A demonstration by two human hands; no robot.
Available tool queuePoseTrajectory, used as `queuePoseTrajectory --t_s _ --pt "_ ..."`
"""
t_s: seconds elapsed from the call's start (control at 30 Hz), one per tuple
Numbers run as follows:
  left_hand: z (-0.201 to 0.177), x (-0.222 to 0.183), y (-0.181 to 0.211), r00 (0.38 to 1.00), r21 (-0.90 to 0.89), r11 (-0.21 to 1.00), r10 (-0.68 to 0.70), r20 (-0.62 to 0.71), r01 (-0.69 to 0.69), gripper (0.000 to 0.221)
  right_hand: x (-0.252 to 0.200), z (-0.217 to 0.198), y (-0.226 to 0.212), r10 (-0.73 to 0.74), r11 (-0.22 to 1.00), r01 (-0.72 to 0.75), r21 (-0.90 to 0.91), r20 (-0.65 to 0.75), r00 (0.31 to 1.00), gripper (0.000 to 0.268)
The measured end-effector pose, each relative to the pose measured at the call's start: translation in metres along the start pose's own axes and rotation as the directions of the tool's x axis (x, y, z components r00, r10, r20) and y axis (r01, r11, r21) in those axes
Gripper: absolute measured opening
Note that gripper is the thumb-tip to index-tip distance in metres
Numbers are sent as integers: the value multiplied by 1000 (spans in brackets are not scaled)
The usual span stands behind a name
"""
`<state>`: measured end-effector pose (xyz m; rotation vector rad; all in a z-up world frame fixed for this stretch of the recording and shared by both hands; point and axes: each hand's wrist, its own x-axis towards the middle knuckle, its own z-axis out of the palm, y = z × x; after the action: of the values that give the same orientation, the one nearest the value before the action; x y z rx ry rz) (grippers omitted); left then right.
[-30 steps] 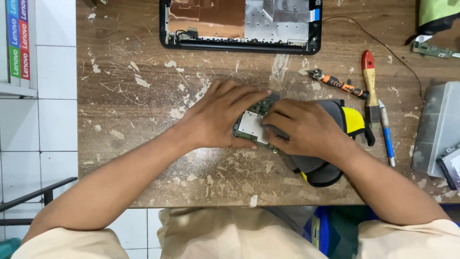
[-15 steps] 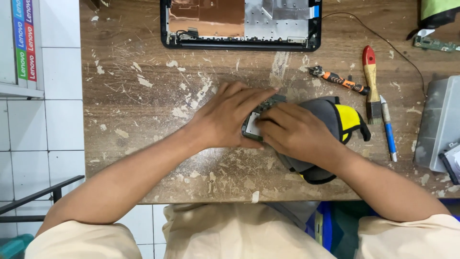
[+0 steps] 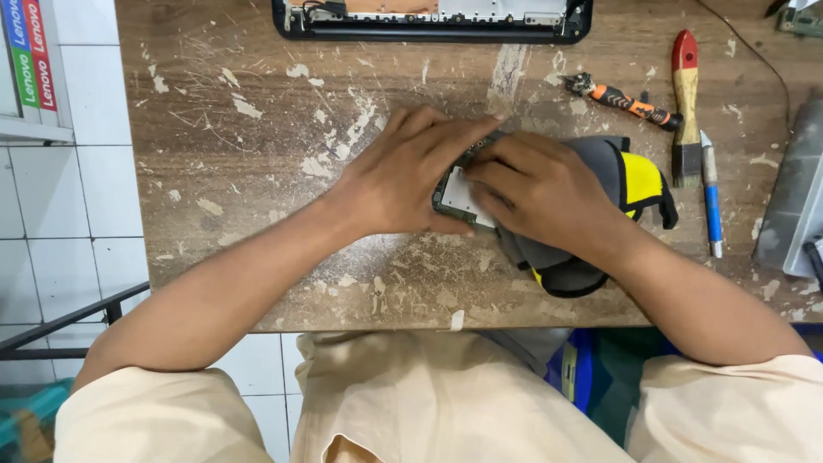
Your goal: Unscrewing a component from a laptop motherboard and wiping the board clean with a cloth.
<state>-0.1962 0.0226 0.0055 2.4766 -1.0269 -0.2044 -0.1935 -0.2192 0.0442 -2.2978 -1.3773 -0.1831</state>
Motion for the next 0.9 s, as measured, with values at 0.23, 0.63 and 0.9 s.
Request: queuePoseTrajectory --t_s 0.23,0.63,0.9 --pt "2 -2 0 1000 13 1000 0 -5 0 144 1 -6 7 -33 988 21 155 71 997 4" --pt "3 -6 -3 999 12 999 34 -41 -33 149 -2 -8 14 -39 998 33 60 112 993 6" --pt "1 -4 0 999 -42 998 -38 -31 37 154 -4 -14 27 -72 982 28 188 230 970 12"
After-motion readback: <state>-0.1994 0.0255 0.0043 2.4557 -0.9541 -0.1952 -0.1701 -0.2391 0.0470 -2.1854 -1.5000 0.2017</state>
